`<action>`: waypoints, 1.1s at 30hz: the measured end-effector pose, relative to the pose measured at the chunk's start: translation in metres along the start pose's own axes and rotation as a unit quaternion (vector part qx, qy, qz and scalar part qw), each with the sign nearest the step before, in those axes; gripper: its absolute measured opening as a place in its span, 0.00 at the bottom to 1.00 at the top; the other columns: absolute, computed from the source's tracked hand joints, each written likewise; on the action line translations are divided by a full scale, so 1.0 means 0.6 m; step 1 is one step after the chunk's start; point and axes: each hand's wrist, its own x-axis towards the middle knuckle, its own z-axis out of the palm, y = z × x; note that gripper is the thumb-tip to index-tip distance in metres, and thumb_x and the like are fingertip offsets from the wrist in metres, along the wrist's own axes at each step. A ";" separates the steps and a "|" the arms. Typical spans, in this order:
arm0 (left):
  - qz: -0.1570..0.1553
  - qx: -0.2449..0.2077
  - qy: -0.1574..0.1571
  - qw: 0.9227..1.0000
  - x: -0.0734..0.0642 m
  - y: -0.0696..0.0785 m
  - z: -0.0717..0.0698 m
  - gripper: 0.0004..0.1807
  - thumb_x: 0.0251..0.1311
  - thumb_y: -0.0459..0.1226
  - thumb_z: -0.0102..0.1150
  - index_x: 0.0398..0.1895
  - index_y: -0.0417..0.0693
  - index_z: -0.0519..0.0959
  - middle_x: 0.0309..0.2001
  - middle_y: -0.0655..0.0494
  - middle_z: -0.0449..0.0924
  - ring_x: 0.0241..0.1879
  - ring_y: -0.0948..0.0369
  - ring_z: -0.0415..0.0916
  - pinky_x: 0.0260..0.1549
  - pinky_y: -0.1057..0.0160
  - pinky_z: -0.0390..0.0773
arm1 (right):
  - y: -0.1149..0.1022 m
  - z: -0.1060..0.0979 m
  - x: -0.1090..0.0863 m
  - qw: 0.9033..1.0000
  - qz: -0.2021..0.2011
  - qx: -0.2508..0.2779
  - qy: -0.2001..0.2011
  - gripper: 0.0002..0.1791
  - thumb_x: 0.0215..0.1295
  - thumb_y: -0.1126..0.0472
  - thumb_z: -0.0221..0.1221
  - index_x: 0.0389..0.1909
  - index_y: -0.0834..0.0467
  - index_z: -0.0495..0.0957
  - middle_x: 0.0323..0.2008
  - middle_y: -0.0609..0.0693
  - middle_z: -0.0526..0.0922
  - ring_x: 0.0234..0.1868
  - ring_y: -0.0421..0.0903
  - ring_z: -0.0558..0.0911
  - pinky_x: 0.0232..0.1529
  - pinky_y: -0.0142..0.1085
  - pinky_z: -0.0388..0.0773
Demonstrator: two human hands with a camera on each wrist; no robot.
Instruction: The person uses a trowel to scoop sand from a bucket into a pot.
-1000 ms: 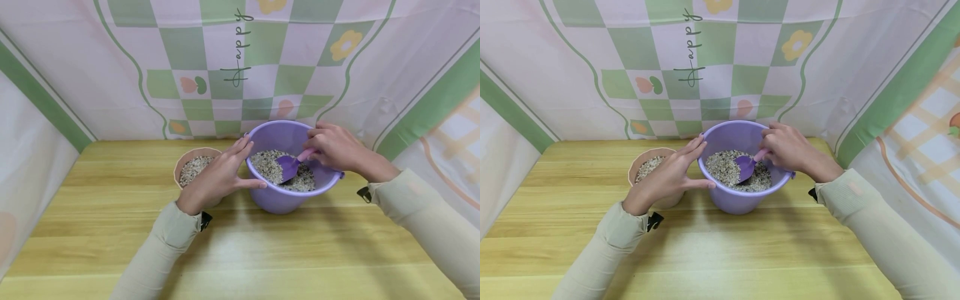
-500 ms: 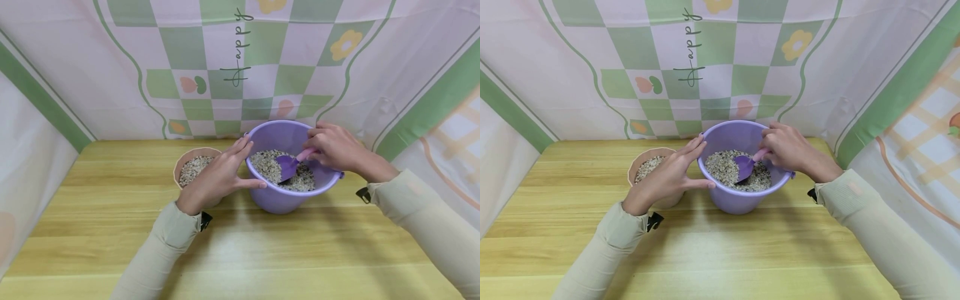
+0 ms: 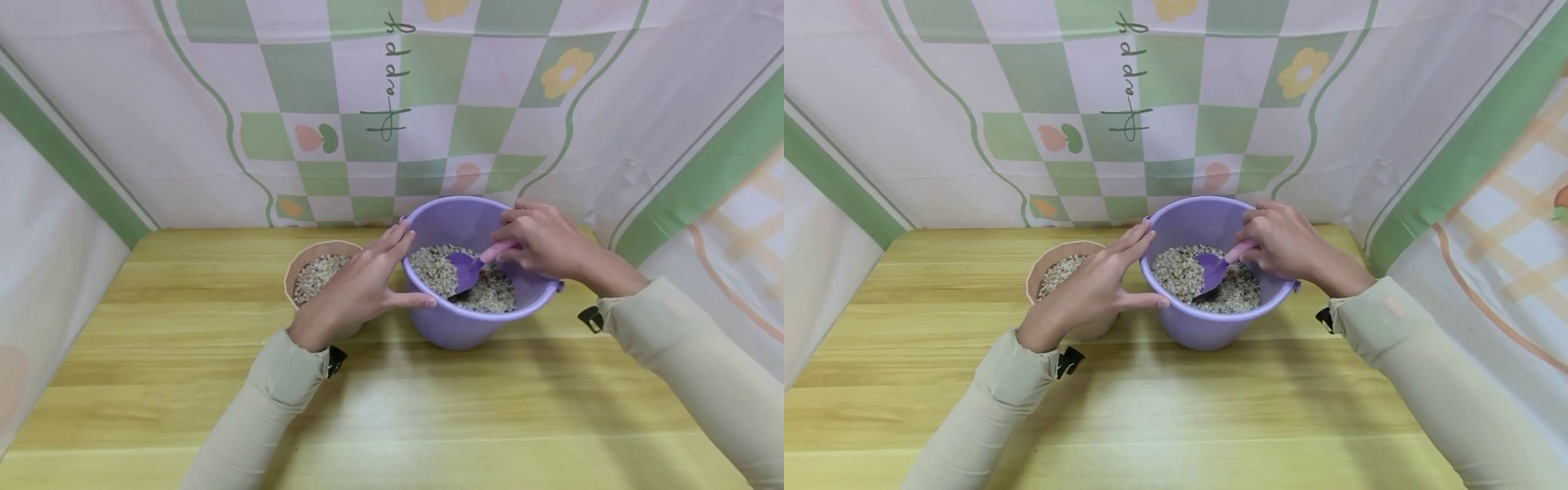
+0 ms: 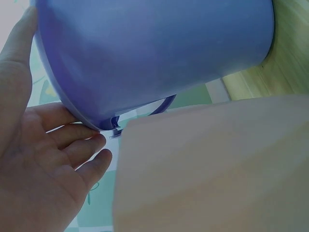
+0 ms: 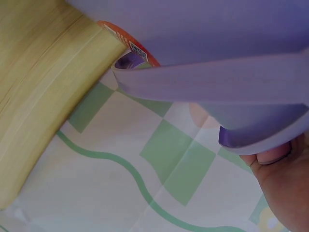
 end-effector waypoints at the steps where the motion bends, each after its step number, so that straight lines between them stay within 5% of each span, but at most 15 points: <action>1: 0.001 0.000 0.000 1.000 0.000 0.000 0.000 0.60 0.51 0.71 0.57 0.78 0.43 0.52 0.80 0.56 0.36 0.77 0.56 0.43 0.72 0.53 0.53 | 0.000 0.000 -0.001 1.000 0.001 0.001 0.000 0.14 0.44 0.65 0.77 0.35 0.58 0.89 0.29 0.46 0.81 0.31 0.44 0.71 0.33 0.41 0.73; 12: -0.005 0.000 -0.004 1.000 0.000 0.002 -0.001 0.61 0.50 0.73 0.54 0.79 0.45 0.52 0.80 0.57 0.35 0.77 0.56 0.43 0.72 0.52 0.53 | 0.005 0.004 0.002 1.000 -0.020 0.012 0.012 0.13 0.43 0.65 0.77 0.34 0.58 0.89 0.27 0.45 0.80 0.29 0.44 0.68 0.31 0.40 0.68; 33: 0.003 0.008 -0.004 1.000 -0.001 -0.001 -0.003 0.61 0.51 0.73 0.54 0.79 0.44 0.51 0.80 0.56 0.34 0.77 0.55 0.42 0.72 0.52 0.53 | 0.007 0.004 0.006 0.998 0.004 0.058 0.007 0.14 0.46 0.66 0.76 0.36 0.56 0.89 0.30 0.43 0.81 0.32 0.42 0.69 0.36 0.41 0.69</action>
